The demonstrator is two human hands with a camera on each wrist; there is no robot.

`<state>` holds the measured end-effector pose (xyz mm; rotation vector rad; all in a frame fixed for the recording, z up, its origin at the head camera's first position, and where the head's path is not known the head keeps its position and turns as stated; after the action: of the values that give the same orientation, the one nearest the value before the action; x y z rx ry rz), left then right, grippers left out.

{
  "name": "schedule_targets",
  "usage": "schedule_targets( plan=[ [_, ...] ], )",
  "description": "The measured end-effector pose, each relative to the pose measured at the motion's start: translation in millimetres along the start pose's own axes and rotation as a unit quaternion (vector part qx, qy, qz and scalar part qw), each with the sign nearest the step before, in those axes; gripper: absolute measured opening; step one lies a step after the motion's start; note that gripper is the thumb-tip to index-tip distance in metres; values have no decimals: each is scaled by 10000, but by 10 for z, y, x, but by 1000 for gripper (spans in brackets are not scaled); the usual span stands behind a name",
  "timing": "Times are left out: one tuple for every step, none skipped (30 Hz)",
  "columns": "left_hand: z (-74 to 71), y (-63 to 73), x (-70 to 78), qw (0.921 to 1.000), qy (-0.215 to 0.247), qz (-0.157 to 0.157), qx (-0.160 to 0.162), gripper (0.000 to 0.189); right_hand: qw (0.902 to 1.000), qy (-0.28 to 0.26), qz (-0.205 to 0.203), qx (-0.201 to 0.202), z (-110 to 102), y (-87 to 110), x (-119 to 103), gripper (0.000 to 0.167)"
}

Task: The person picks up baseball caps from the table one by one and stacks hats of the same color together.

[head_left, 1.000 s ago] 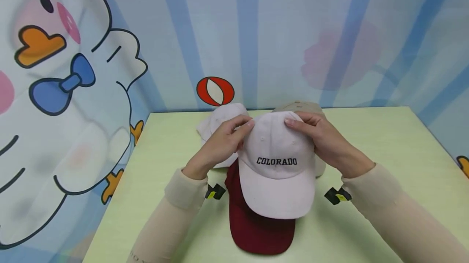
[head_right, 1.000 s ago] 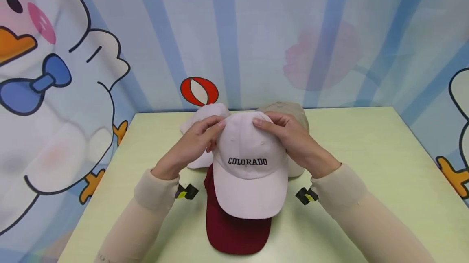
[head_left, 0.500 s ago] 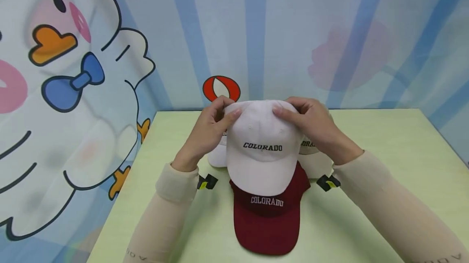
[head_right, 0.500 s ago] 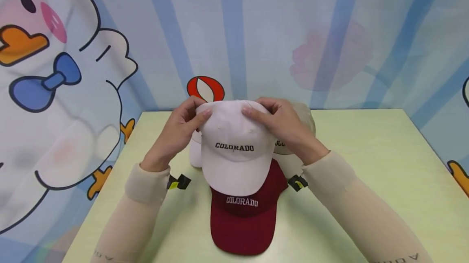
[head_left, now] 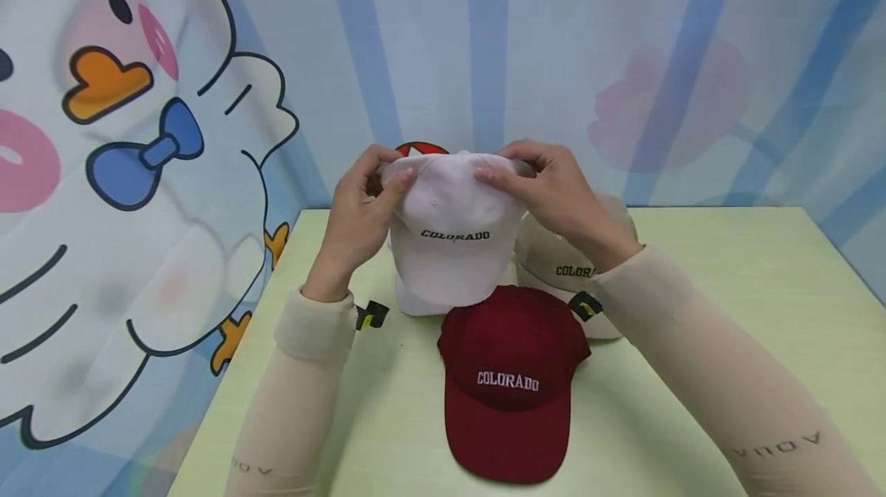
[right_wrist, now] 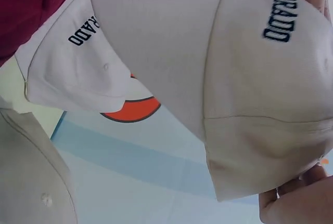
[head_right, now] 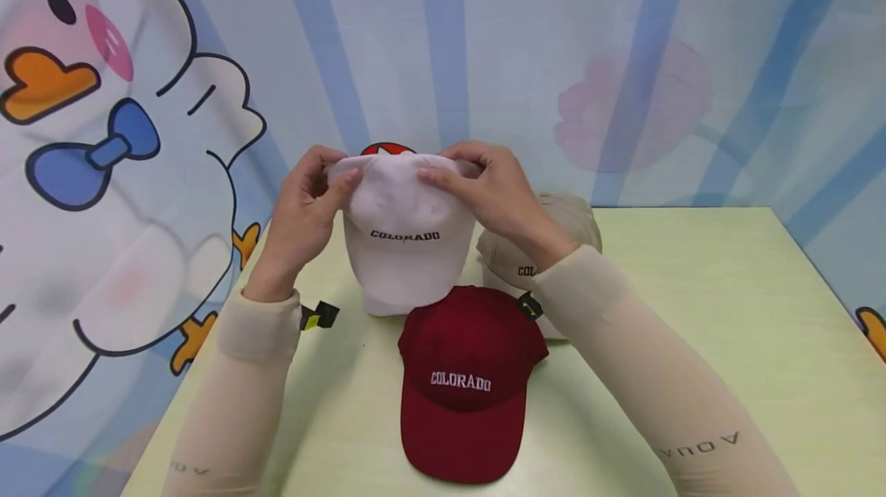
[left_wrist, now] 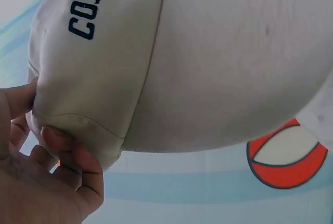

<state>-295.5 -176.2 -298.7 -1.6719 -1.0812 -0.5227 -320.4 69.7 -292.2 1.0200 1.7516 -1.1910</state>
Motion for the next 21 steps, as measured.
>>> schedule_targets(
  plan=[
    [-20, -15, -30, 9999, -114, 5, 66, 26, 10000, 35, -61, 22, 24, -32, 10, 24],
    [-37, -26, -63, 9997, -198, -5, 113, 26, 9999, 101, -113, 31, 49, -61, 24, 23],
    [-48, -35, -102, 9996, -238, -21, 140, 27, 9997, 171, -144, 44, 75, -88, 42, 22],
    [-55, -40, -146, 9994, -305, -39, 167, 27, 9995, 276, -165, 49, 99, -113, 65, 22],
    [-59, -42, -195, 9992, -359, -68, 189, 27, 9991, 387, -145, 46, 120, -136, 96, 22],
    [-60, -43, -243, 9989, -411, -91, 204, 27, 9986, 510, -120, 31, 141, -156, 127, 23],
    [-59, -43, -294, 9986, -461, -106, 217, 28, 9981, 617, -92, 5, 161, -174, 161, 23],
    [-57, -43, -344, 9983, -515, -119, 230, 28, 9974, 713, -43, -38, 183, -190, 197, 24],
    [-53, -41, -391, 9980, -576, -137, 234, 28, 9968, 796, 14, -93, 203, -204, 235, 25],
    [-48, -38, -438, 9976, -629, -161, 233, 28, 9960, 881, 78, -138, 221, -216, 270, 26],
    [-44, -35, -483, 9973, -670, -187, 224, 29, 9950, 968, 144, -184, 239, -225, 305, 26],
    [-39, -33, -525, 9971, -705, -218, 203, 29, 9936, 1086, 202, -230, 255, -232, 337, 26],
    [-35, -30, -566, 9968, -728, -271, 174, 30, 9919, 1211, 253, -284, 272, -239, 372, 26],
    [-32, -27, -607, 9965, -751, -340, 141, 30, 9898, 1356, 296, -332, 286, -245, 404, 26],
    [-29, -22, -648, 9960, -776, -421, 109, 30, 9874, 1508, 310, -370, 298, -249, 430, 26],
    [-27, -21, -692, 9957, -782, -499, 80, 30, 9848, 1656, 336, -400, 306, -253, 455, 26],
    [-23, -21, -738, 9949, -828, -568, 40, 30, 9819, 1802, 369, -448, 313, -257, 484, 26],
    [-17, -20, -785, 9943, -843, -648, -8, 30, 9789, 1936, 395, -516, 320, -261, 514, 26],
    [-8, -21, -839, 9937, -850, -728, -54, 29, 9768, 2011, 435, -595, 328, -263, 545, 26],
    [4, -21, -897, 9928, -869, -813, -102, 29, 9749, 2060, 510, -677, 335, -265, 580, 25],
    [20, -19, -955, 9919, -882, -904, -162, 29, 9732, 2071, 607, -799, 343, -264, 610, 27]
  ],
)
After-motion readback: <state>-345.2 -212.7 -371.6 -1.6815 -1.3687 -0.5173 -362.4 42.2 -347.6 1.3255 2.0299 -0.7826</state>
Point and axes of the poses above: each hand's wrist, its own y-axis away from the middle knuckle, its own z-axis out of the palm, x = y × z, the point moved 4 cm from there along -y, towards the middle knuckle, and after that the axes turned 3 degrees about x, right-handed, at the moved point
